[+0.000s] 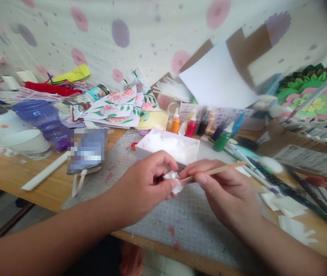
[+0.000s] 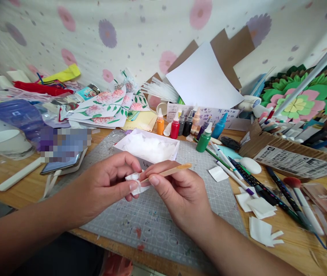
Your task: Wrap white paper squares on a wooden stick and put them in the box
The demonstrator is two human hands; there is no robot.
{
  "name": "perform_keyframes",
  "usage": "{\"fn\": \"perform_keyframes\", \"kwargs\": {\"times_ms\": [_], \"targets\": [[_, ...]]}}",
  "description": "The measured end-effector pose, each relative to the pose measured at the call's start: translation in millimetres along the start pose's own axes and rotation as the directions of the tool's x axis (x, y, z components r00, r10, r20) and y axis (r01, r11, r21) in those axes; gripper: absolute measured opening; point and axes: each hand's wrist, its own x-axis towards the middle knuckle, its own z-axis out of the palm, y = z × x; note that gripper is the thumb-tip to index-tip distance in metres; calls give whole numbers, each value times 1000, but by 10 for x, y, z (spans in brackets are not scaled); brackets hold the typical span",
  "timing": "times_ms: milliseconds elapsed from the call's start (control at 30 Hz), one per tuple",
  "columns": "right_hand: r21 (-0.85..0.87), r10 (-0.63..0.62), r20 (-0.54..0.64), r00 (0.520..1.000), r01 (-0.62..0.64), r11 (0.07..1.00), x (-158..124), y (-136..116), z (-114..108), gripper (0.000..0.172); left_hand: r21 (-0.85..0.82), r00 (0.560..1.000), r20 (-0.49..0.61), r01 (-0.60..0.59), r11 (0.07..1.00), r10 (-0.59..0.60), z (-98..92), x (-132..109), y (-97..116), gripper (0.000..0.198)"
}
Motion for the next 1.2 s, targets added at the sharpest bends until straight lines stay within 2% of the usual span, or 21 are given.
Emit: {"fn": "perform_keyframes", "kwargs": {"times_ms": [333,467,600,733,833,1000,1200], "targets": [[16,-16,11,1000,15,1000,-2,11,-8,23,-39,999,24,-32,999,33,-11,-5,-9,10],[-36,-40,-25,999,39,999,6,-10,4,20,-19,999,-14,-34,999,34,-11,2,-8,14],[-14,-55,-53,997,55,998,2,11,8,20,-23,997,-62,-38,999,37,-15,25,-27,18],[-12,-33,-80,996,33,999,6,26,7,19,21,996,-53,-65,998,66,-28,29,-37,10],[-15,-33,-72,997,32,999,11,11,12,20,75,998,-23,-57,996,59,-39,13,-27,10],[-8,-26,-45,999,26,1000,2,-1,14,22,176,999,-40,-24,984,32,-47,0,-18,16],[-77,-52,-44,998,48,996,9,-12,10,20,156,999,-53,3,988,6,-21,12,-1,19]]}}
